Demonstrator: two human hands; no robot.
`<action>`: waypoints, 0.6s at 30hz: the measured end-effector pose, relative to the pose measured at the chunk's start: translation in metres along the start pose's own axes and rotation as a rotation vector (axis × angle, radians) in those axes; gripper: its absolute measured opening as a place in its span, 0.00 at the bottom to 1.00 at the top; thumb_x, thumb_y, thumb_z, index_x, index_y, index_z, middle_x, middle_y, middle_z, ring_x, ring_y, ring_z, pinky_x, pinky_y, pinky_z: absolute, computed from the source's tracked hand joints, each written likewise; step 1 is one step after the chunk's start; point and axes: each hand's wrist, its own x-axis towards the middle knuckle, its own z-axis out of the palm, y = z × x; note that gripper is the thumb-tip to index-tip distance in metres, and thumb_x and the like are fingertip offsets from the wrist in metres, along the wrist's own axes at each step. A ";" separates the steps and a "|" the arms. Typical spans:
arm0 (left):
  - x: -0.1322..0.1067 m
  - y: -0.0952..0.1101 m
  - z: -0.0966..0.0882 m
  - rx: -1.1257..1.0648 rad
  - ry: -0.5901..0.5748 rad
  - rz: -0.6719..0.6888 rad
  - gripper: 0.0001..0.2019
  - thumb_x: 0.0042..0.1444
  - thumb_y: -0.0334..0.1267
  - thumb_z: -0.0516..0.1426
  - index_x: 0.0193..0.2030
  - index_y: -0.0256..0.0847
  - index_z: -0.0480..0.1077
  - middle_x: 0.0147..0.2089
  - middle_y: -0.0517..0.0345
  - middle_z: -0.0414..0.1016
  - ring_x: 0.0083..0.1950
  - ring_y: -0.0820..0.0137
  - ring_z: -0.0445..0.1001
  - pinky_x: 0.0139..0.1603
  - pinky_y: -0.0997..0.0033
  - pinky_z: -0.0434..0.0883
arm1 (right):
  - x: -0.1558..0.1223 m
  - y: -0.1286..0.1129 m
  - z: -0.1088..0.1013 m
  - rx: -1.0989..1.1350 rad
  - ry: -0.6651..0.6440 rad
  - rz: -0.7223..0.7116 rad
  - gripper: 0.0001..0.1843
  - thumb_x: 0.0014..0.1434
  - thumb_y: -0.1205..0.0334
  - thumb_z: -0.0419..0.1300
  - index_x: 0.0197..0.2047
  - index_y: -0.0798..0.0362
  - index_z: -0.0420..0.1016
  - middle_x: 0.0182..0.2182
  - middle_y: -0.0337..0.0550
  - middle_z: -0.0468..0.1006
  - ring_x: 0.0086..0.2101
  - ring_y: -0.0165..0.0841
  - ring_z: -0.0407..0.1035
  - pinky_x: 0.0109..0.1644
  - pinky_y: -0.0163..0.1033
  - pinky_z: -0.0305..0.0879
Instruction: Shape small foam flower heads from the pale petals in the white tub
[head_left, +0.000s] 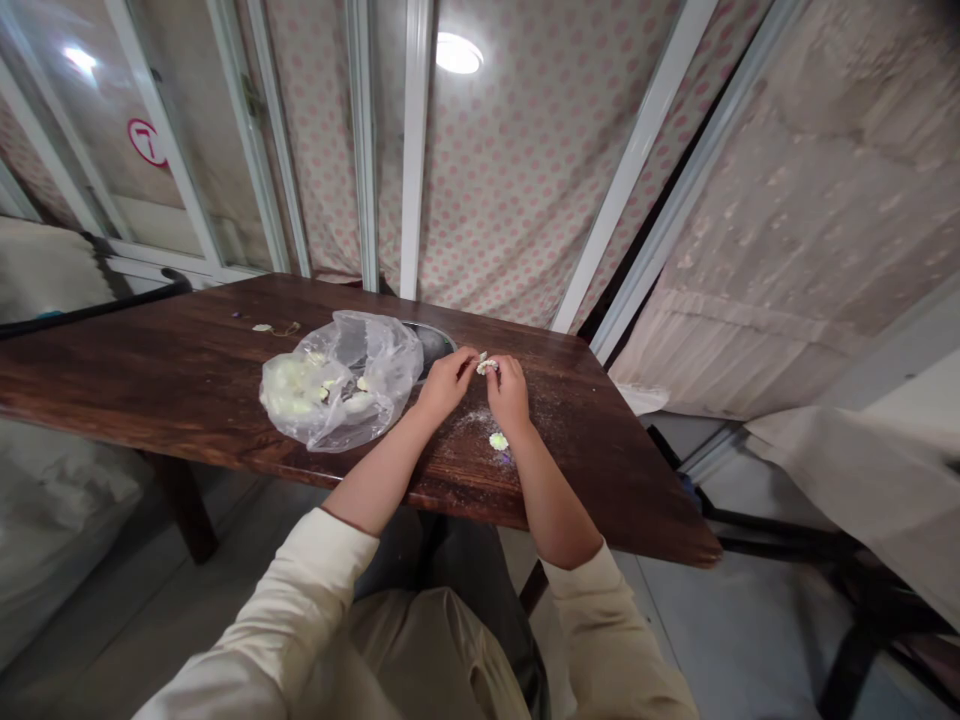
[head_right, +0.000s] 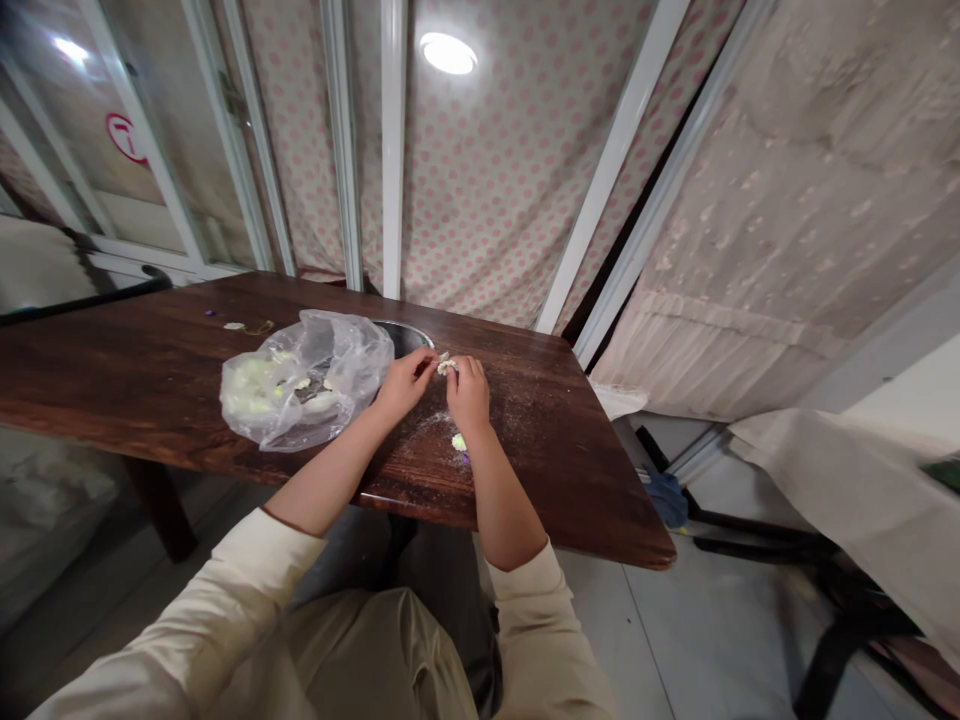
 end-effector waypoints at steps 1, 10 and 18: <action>0.000 0.001 -0.001 0.006 -0.013 0.016 0.09 0.57 0.34 0.47 0.40 0.38 0.67 0.36 0.57 0.73 0.35 0.75 0.70 0.39 0.77 0.66 | 0.000 -0.001 0.000 -0.008 -0.001 -0.004 0.10 0.60 0.62 0.45 0.36 0.52 0.66 0.34 0.45 0.70 0.38 0.35 0.61 0.44 0.40 0.58; -0.003 0.004 -0.001 -0.037 -0.088 -0.042 0.14 0.58 0.35 0.47 0.51 0.39 0.59 0.31 0.59 0.72 0.30 0.74 0.70 0.34 0.76 0.66 | 0.000 -0.004 -0.003 0.035 0.047 -0.008 0.10 0.60 0.61 0.46 0.36 0.53 0.66 0.37 0.47 0.67 0.40 0.35 0.61 0.46 0.42 0.60; -0.001 0.007 -0.001 -0.045 -0.078 0.026 0.11 0.58 0.33 0.46 0.42 0.38 0.67 0.38 0.56 0.74 0.35 0.74 0.71 0.39 0.75 0.67 | 0.001 -0.005 -0.004 0.132 0.062 -0.023 0.10 0.60 0.61 0.46 0.37 0.53 0.66 0.42 0.49 0.65 0.45 0.34 0.62 0.51 0.43 0.60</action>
